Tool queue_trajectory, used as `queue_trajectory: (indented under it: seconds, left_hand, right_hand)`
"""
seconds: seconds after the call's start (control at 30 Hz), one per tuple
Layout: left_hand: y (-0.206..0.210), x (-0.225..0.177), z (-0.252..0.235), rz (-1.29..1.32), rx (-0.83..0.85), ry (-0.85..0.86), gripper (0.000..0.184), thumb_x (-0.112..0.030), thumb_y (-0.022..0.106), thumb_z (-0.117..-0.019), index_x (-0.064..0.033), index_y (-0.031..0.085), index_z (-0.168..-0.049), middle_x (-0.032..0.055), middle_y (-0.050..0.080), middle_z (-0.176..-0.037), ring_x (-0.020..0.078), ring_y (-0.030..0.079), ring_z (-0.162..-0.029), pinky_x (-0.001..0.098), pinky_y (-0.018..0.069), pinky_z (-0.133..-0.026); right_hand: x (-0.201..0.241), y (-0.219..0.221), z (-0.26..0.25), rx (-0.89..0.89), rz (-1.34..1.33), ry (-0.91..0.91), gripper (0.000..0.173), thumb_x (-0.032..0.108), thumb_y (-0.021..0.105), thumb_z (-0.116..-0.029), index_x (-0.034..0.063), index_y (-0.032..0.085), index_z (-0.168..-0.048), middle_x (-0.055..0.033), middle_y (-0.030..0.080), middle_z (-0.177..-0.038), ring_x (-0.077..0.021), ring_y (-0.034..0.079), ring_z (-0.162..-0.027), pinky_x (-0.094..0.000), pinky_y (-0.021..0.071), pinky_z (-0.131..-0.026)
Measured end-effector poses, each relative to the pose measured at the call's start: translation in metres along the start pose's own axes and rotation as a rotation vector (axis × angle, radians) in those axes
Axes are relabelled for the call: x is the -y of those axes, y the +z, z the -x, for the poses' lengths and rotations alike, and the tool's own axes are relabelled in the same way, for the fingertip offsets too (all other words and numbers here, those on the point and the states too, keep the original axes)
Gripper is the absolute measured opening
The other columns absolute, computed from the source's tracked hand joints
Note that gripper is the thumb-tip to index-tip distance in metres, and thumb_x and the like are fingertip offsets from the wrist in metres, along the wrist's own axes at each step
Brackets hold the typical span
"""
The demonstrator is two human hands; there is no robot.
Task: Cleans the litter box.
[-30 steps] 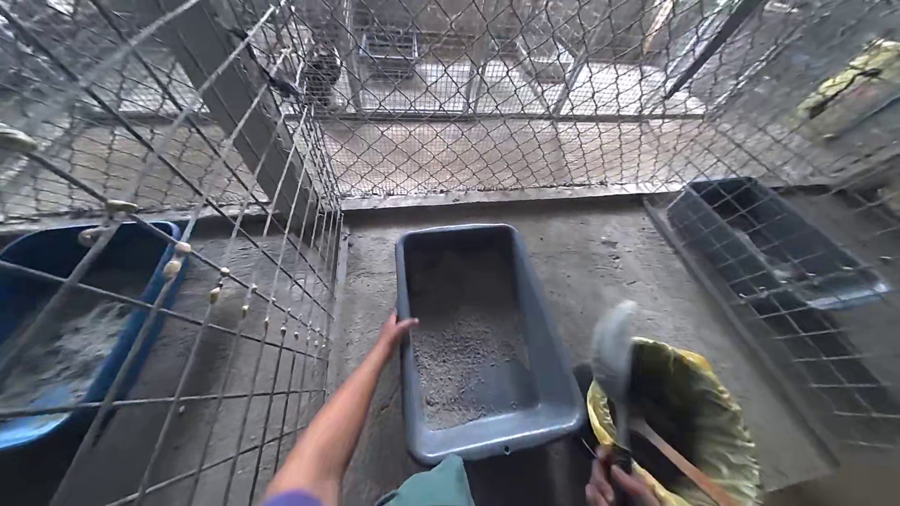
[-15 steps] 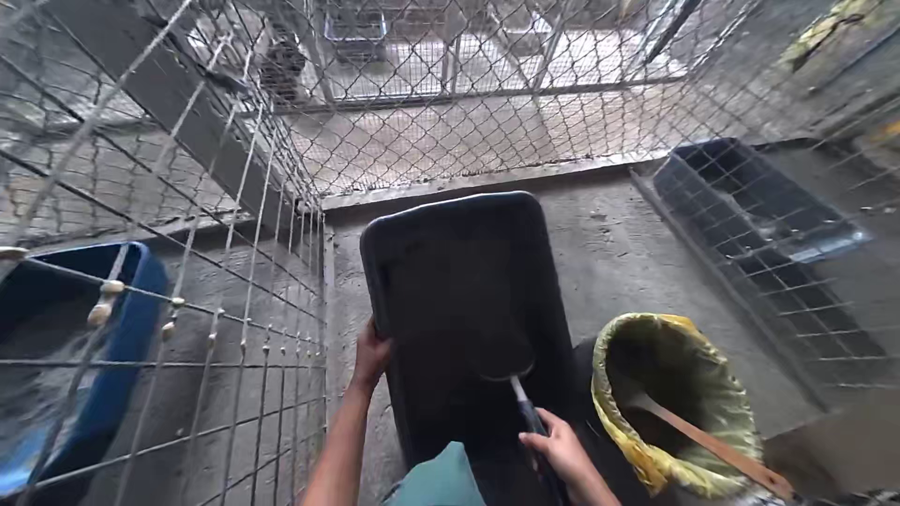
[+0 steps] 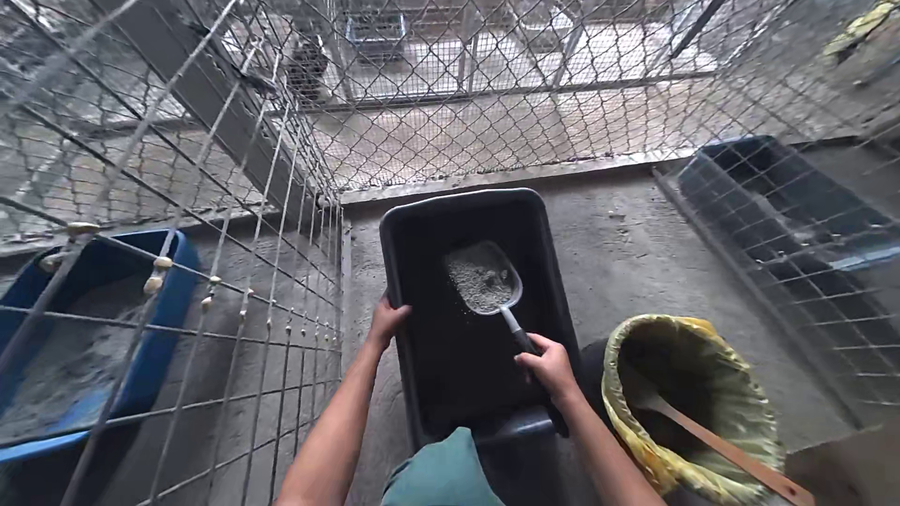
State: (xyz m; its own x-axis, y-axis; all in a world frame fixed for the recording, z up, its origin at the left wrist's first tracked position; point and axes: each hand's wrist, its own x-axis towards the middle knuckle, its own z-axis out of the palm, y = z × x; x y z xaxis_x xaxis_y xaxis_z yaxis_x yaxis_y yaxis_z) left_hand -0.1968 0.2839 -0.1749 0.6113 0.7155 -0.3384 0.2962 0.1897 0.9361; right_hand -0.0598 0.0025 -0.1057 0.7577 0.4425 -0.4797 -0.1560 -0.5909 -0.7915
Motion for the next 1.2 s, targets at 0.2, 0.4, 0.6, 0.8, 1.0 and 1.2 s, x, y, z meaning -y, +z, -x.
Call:
queue_trajectory:
  seconds: [0.2,0.4,0.6,0.8,1.0,1.2]
  left_hand:
    - [-0.002,0.038,-0.048,-0.075,-0.001,-0.117,0.064,-0.003,0.072,-0.0897,0.0072,0.043,-0.146,0.0291,0.061,-0.130,0.0332,0.064,-0.116,0.0493,0.0517,-0.100]
    - [0.001,0.072,0.012,0.108,-0.013,-0.221,0.061,-0.009,0.061,-0.0988,0.0030,0.037,-0.154,0.0275,0.054,-0.143,0.0330,0.058,-0.125,0.0489,0.0483,-0.104]
    - [0.030,0.117,0.137,-0.033,-0.013,-0.361,0.064,0.005,0.073,-0.0798,0.0132,0.048,-0.138,0.0300,0.065,-0.117,0.0321,0.066,-0.103,0.0471,0.0536,-0.093]
    - [-0.019,0.054,0.073,-0.125,0.065,-0.247,0.065,0.012,0.065,-0.0768,0.0100,0.048,-0.139,0.0259,0.063,-0.116,0.0278,0.065,-0.097,0.0450,0.0546,-0.087]
    - [-0.022,-0.054,0.051,-0.191,0.239,0.072,0.094,-0.011,0.070,-0.0683,0.0096,0.036,-0.153,0.0278,0.029,-0.163,0.0317,0.031,-0.152,0.0431,0.0310,-0.122]
    - [0.026,-0.080,0.070,-0.252,0.312,0.282,0.093,-0.027,0.057,-0.0737,0.0071,0.032,-0.157,0.0232,0.022,-0.168,0.0317,0.016,-0.158,0.0597,0.0119,-0.124]
  right_hand:
    - [-0.021,-0.008,0.009,0.036,0.156,0.045,0.043,0.000,0.072,-0.0836,-0.0028,0.068,-0.126,-0.0156,0.071,-0.088,-0.0183,0.061,-0.057,-0.0387,0.0548,-0.059]
    - [-0.032,-0.020,0.007,0.055,0.207,0.017,0.042,-0.001,0.072,-0.0819,-0.0031,0.069,-0.123,-0.0153,0.072,-0.090,-0.0179,0.063,-0.061,-0.0391,0.0554,-0.062]
    - [-0.043,-0.038,-0.007,0.144,0.353,-0.011,0.042,0.005,0.074,-0.0821,-0.0010,0.071,-0.124,-0.0194,0.074,-0.100,-0.0281,0.071,-0.081,-0.0500,0.0575,-0.079]
    - [-0.033,-0.082,-0.043,0.462,0.662,0.113,0.036,0.010,0.076,-0.0865,0.0013,0.071,-0.121,-0.0207,0.071,-0.098,-0.0306,0.068,-0.078,-0.0528,0.0552,-0.077]
    - [-0.037,-0.061,-0.078,0.625,0.702,0.064,0.024,0.014,0.076,-0.0852,0.0029,0.072,-0.107,-0.0091,0.065,-0.072,-0.0180,0.056,-0.054,-0.0402,0.0490,-0.055]
    - [-0.006,-0.029,-0.072,0.620,0.461,-0.115,0.031,0.007,0.073,-0.0845,-0.0001,0.072,-0.115,-0.0129,0.068,-0.084,-0.0191,0.058,-0.062,-0.0415,0.0516,-0.061]
